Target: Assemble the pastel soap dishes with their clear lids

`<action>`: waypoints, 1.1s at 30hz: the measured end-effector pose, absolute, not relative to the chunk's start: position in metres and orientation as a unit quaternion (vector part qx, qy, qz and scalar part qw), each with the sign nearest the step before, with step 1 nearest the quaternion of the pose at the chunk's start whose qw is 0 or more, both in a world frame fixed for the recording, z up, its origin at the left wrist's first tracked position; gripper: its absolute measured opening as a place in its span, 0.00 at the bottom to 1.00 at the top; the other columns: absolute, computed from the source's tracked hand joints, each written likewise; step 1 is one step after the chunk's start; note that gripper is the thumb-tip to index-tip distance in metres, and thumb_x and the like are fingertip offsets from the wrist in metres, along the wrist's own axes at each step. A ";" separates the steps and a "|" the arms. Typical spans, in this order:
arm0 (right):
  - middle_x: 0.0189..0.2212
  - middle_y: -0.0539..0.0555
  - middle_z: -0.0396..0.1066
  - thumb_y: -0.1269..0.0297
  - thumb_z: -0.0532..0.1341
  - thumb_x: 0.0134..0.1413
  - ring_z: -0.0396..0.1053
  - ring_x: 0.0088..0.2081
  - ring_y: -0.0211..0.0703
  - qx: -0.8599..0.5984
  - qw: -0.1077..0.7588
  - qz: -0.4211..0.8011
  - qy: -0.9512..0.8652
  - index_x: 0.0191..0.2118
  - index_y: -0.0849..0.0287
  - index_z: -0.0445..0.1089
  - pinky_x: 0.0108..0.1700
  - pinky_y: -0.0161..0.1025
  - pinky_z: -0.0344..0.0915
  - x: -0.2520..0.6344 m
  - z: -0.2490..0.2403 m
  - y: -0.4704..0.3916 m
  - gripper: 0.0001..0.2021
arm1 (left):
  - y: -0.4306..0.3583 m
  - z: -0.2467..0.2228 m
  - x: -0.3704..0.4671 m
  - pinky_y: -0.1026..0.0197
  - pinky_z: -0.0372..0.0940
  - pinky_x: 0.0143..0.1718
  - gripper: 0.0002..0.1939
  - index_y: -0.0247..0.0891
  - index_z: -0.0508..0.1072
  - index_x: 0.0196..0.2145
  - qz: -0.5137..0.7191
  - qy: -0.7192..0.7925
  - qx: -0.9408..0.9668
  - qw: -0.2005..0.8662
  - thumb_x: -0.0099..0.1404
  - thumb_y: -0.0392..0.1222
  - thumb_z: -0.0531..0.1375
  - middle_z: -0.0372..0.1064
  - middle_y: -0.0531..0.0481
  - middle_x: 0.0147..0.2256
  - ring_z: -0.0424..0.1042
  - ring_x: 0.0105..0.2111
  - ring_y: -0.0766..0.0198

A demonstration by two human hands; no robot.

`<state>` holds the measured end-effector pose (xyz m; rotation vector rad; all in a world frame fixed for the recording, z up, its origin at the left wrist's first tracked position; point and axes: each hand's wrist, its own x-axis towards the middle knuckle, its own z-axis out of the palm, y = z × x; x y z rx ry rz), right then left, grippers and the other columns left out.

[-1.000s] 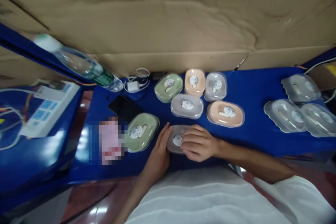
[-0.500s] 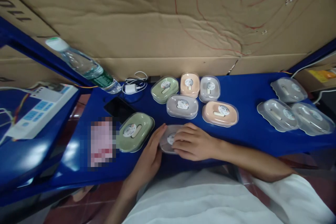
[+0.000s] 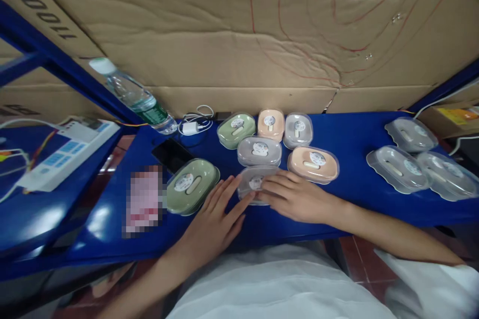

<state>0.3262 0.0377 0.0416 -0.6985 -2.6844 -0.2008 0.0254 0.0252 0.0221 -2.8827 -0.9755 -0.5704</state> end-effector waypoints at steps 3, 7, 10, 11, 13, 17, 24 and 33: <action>0.60 0.62 0.75 0.65 0.62 0.71 0.69 0.64 0.56 -0.246 0.170 -0.038 -0.953 0.65 0.61 0.72 0.65 0.55 0.67 0.340 0.043 0.038 0.20 | 0.032 0.043 0.023 0.36 0.59 0.73 0.27 0.44 0.65 0.72 -0.168 -0.331 -0.923 0.101 0.78 0.38 0.60 0.60 0.36 0.73 0.65 0.71 0.42; 0.56 0.63 0.75 0.65 0.63 0.69 0.71 0.60 0.57 -0.284 0.180 0.012 -0.942 0.58 0.59 0.75 0.62 0.57 0.69 0.349 0.048 0.035 0.15 | 0.036 0.056 0.010 0.35 0.66 0.67 0.25 0.39 0.68 0.69 -0.169 -0.448 -0.860 0.175 0.78 0.41 0.61 0.68 0.33 0.68 0.74 0.63 0.39; 0.54 0.63 0.74 0.63 0.64 0.69 0.71 0.59 0.57 -0.297 0.194 0.038 -0.934 0.56 0.58 0.74 0.65 0.61 0.68 0.351 0.049 0.035 0.13 | 0.038 0.050 -0.003 0.33 0.70 0.60 0.24 0.34 0.70 0.66 -0.142 -0.512 -0.827 0.185 0.77 0.46 0.62 0.67 0.27 0.67 0.74 0.61 0.33; 0.54 0.63 0.74 0.62 0.65 0.69 0.70 0.60 0.58 -0.298 0.193 0.041 -0.934 0.56 0.58 0.74 0.67 0.63 0.66 0.351 0.048 0.035 0.14 | 0.040 0.047 -0.005 0.33 0.71 0.59 0.25 0.33 0.70 0.66 -0.128 -0.515 -0.829 0.178 0.77 0.46 0.62 0.67 0.26 0.66 0.74 0.61 0.32; 0.57 0.65 0.72 0.59 0.66 0.69 0.69 0.63 0.60 -0.297 0.192 0.035 -0.935 0.58 0.59 0.73 0.70 0.65 0.64 0.351 0.045 0.036 0.17 | 0.045 0.044 -0.004 0.34 0.71 0.59 0.27 0.32 0.69 0.67 -0.101 -0.495 -0.849 0.153 0.76 0.46 0.64 0.68 0.25 0.66 0.72 0.63 0.32; 0.69 0.69 0.65 0.56 0.66 0.70 0.65 0.68 0.64 -0.285 0.198 -0.005 -0.938 0.63 0.59 0.71 0.67 0.65 0.67 0.350 0.037 0.037 0.21 | 0.065 0.056 0.021 0.39 0.68 0.63 0.26 0.37 0.70 0.66 -0.050 -0.417 -0.902 0.096 0.73 0.41 0.66 0.67 0.31 0.67 0.69 0.66 0.38; 0.67 0.66 0.69 0.52 0.65 0.71 0.70 0.64 0.61 -0.254 0.252 -0.022 -0.933 0.65 0.57 0.70 0.62 0.61 0.72 0.347 0.033 0.033 0.24 | 0.106 0.082 0.042 0.40 0.70 0.58 0.25 0.40 0.72 0.62 0.009 -0.355 -0.933 0.048 0.73 0.52 0.67 0.69 0.35 0.64 0.73 0.60 0.40; 0.62 0.64 0.72 0.53 0.67 0.68 0.73 0.61 0.62 -0.419 0.390 -0.097 -0.814 0.64 0.52 0.73 0.62 0.58 0.72 0.391 0.061 0.063 0.22 | 0.123 0.057 0.013 0.50 0.74 0.57 0.18 0.43 0.72 0.61 -0.166 -0.406 -0.897 -0.054 0.79 0.51 0.60 0.79 0.45 0.56 0.80 0.54 0.52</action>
